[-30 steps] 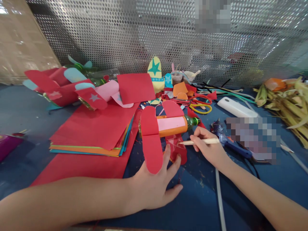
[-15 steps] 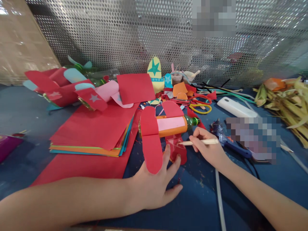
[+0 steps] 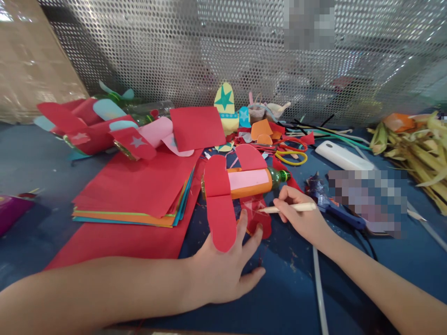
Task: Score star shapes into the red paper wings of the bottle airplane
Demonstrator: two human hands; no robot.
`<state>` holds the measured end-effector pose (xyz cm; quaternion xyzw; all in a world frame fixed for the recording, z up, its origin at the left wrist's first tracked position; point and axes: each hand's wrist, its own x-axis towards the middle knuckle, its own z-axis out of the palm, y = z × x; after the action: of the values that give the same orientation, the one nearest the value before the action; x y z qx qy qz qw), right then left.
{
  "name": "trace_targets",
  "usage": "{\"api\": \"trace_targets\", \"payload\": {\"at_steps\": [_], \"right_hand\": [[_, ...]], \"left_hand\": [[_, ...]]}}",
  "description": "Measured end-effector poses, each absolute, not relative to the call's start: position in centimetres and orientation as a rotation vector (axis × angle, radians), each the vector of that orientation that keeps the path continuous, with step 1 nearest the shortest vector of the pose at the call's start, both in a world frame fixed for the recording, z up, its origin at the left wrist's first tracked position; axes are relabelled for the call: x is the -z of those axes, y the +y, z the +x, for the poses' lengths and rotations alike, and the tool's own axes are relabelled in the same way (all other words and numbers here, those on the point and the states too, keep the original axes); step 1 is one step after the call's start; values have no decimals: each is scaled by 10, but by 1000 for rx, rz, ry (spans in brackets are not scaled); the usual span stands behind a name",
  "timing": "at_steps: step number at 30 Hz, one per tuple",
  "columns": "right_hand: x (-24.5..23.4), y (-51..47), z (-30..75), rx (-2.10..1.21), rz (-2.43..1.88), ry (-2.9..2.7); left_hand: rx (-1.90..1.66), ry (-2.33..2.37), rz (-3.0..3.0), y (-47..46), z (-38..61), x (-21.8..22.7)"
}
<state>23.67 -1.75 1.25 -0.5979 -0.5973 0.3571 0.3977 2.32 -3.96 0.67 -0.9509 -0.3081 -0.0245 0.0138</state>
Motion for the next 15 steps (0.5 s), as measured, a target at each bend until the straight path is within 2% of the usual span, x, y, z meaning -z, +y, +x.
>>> {"api": "trace_targets", "payload": {"at_steps": [15], "right_hand": [[-12, -18, 238, -917, -1508, -1543]], "left_hand": [[62, -909, -2960, -39, 24, -10]]}}
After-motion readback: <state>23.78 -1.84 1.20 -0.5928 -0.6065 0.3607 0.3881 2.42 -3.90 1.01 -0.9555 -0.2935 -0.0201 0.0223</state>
